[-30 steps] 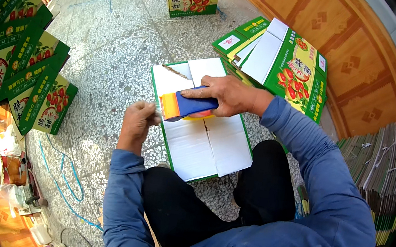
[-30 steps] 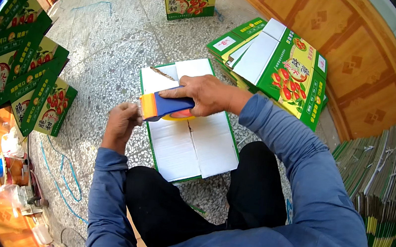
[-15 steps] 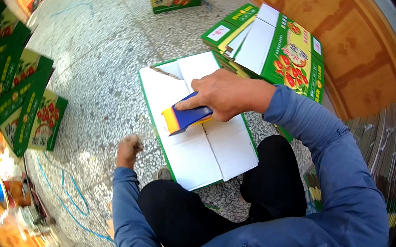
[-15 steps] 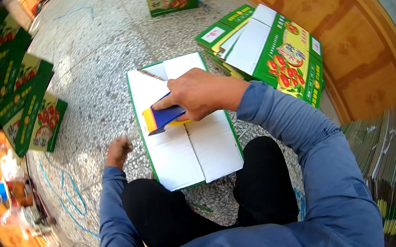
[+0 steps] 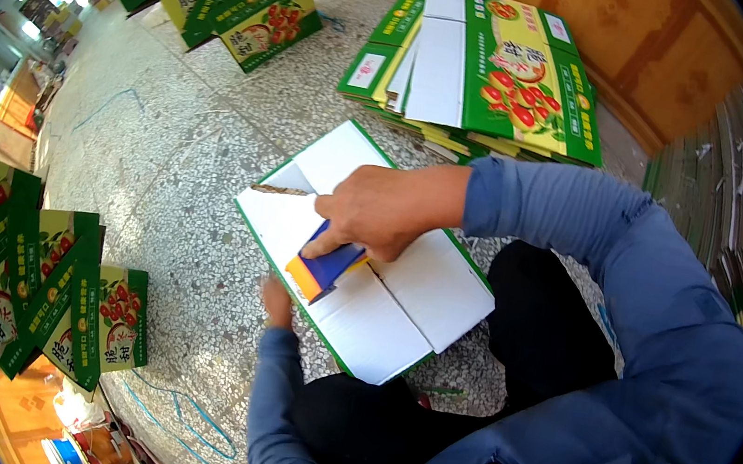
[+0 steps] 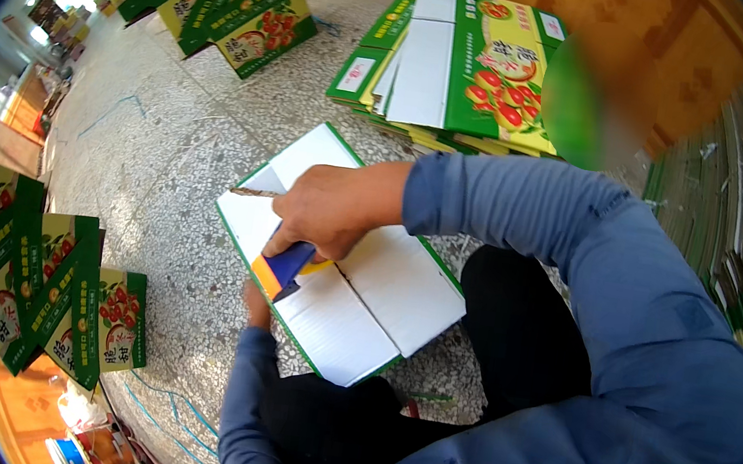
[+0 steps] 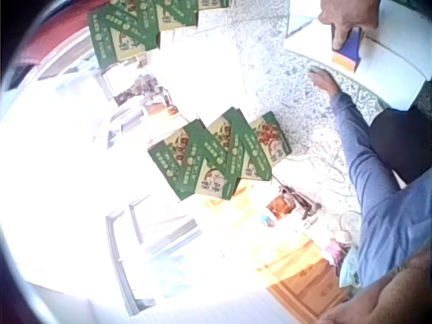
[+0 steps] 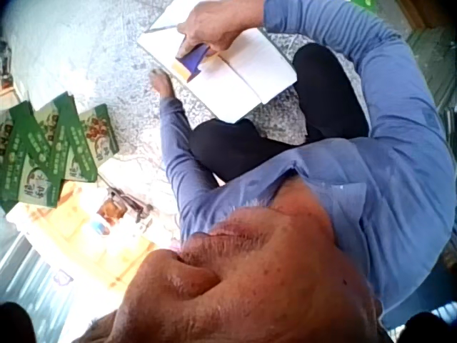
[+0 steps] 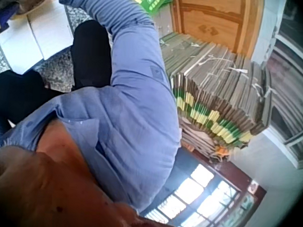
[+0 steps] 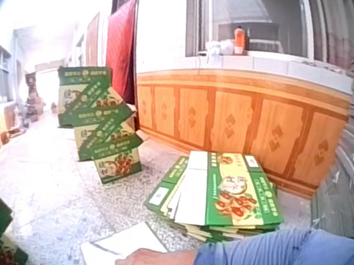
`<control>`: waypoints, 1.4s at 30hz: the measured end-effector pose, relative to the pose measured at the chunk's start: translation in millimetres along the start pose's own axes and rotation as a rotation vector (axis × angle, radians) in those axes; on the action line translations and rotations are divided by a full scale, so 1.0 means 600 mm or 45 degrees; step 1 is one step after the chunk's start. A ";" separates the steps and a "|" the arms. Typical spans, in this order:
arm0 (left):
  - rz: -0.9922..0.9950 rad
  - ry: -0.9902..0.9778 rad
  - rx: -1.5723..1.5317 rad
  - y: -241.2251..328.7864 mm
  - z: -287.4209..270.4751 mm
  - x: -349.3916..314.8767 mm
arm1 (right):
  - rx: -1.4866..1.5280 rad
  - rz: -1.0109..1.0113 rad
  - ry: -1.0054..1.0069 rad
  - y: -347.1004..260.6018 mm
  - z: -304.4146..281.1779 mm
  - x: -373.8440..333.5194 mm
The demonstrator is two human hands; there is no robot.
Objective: The person assembles flat-packed cardboard boxes by folding the sides and sealing them with a tape dispenser. They then stack the finished boxes and tie a bundle of flat boxes with a plastic strap.
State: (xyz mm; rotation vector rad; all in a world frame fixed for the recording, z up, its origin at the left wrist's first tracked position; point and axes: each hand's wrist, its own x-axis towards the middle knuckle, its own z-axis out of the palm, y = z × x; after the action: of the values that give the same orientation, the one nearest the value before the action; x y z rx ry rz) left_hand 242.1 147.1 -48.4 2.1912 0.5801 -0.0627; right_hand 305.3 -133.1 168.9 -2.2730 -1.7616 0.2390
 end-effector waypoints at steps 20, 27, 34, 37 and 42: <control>0.961 -0.049 0.649 0.264 0.045 0.131 | -0.463 0.497 -0.442 0.217 -0.055 -0.365; 1.028 -0.021 0.587 0.266 0.043 0.127 | -0.247 0.242 -0.140 0.197 0.166 -0.222; 0.837 0.071 0.711 0.254 0.019 0.121 | -0.386 0.918 0.291 0.163 0.156 -0.250; 0.795 0.071 0.668 0.252 0.016 0.120 | -0.106 1.369 0.579 0.061 0.075 -0.316; 0.752 0.085 0.623 0.255 0.014 0.116 | 1.478 1.407 1.500 -0.108 0.053 -0.404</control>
State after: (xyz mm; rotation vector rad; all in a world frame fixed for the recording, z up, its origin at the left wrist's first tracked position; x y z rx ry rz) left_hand 370.9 86.1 41.0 2.7645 -0.0840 0.2028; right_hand 174.9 -349.0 151.3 -1.5201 0.3049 0.0276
